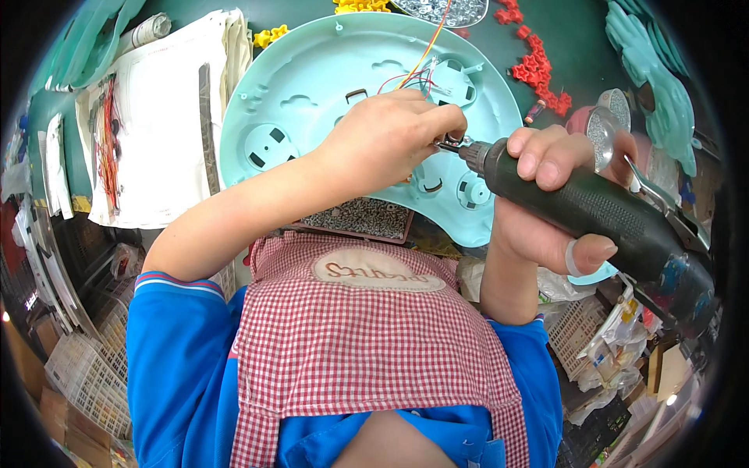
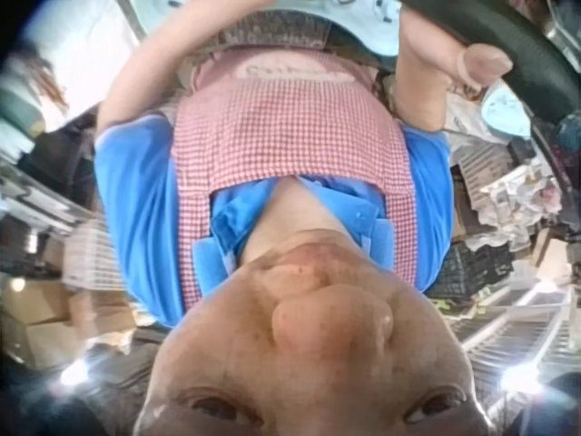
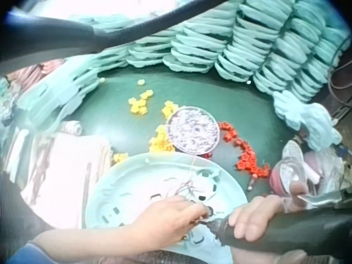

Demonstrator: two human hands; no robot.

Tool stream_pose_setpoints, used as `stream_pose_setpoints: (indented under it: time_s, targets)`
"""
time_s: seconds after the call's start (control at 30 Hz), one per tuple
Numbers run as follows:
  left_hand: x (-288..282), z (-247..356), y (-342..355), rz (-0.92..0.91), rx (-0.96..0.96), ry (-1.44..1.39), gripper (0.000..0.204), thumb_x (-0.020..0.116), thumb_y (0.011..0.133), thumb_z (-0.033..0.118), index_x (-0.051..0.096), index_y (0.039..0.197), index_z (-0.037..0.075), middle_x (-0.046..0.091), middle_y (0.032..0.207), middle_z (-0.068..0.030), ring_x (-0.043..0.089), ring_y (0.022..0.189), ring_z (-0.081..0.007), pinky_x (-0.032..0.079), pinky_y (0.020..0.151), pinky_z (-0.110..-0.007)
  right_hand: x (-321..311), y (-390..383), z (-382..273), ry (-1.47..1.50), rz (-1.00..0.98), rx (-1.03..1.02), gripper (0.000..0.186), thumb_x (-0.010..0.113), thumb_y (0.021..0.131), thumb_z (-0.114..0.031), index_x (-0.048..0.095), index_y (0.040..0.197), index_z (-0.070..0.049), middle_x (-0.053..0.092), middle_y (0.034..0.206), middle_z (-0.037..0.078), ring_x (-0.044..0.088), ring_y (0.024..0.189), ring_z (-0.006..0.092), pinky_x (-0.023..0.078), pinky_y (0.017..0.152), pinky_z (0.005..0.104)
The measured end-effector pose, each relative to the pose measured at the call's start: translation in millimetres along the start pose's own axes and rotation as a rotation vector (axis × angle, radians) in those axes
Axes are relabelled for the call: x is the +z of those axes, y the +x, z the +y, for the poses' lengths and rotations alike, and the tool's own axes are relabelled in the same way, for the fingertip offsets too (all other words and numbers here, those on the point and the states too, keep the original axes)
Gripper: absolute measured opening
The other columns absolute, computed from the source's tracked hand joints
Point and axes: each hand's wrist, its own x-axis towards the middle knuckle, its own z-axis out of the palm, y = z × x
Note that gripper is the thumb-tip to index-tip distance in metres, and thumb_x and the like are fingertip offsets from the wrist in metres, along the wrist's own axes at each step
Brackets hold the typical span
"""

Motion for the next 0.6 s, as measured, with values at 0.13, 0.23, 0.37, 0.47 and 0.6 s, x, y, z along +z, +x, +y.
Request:
stream_pose_setpoints:
  time_s: [0.13,0.23,0.37,0.47,0.6]
  targets:
    - [0.8,2.3,-0.7,0.005,0.028,0.087,0.034,0.075,0.068,0.006,0.062,0.099,0.013,0.062,0.075,-0.0015,0.062,0.074,-0.0232,0.051,0.065,-0.035,2.7,-1.1,1.8,-0.018,-0.009,-0.016,0.088,0.061,0.081,-0.067,0.032,0.142,-0.009,0.057,0.087,0.007,0.053,0.078,0.02,0.043,0.077,0.0401]
    - [3.0,3.9,-1.5,0.024,0.022,0.095,0.034,0.075,0.068,0.007,0.062,0.099,0.013,0.061,0.073,-0.0017,0.062,0.074,-0.0232,0.051,0.064,-0.034,3.5,-0.8,2.9,-0.007,-0.017,-0.006,0.087,0.06,0.082,-0.067,0.032,0.142,-0.009,0.057,0.088,0.007,0.053,0.078,0.0201,0.043,0.077,0.0398]
    - [5.0,4.4,-2.1,0.06,0.045,0.17,0.034,0.076,0.067,0.008,0.062,0.098,0.013,0.06,0.071,-0.0018,0.062,0.072,-0.0224,0.05,0.063,-0.034,3.6,0.0,3.2,-0.035,-0.028,-0.004,0.086,0.059,0.083,-0.066,0.032,0.141,-0.009,0.057,0.088,0.007,0.053,0.078,0.0204,0.044,0.077,0.0398]
    - [4.3,6.2,-3.0,0.078,0.056,0.226,0.025,0.069,0.072,0.009,0.057,0.094,0.014,0.056,0.067,0.0005,0.059,0.07,-0.0192,0.05,0.06,-0.033,4.7,-0.8,4.8,-0.062,-0.018,-0.01,0.085,0.058,0.084,-0.065,0.032,0.141,-0.008,0.058,0.088,0.008,0.054,0.078,0.0209,0.044,0.077,0.04]
    - [4.3,9.7,-4.8,0.088,0.096,0.331,0.022,0.066,0.074,0.011,0.058,0.094,0.014,0.056,0.066,0.0021,0.058,0.069,-0.0176,0.051,0.06,-0.031,8.0,0.2,4.4,-0.13,-0.014,0.005,0.084,0.058,0.085,-0.064,0.031,0.141,-0.007,0.058,0.087,0.009,0.055,0.078,0.0215,0.044,0.076,0.0407]
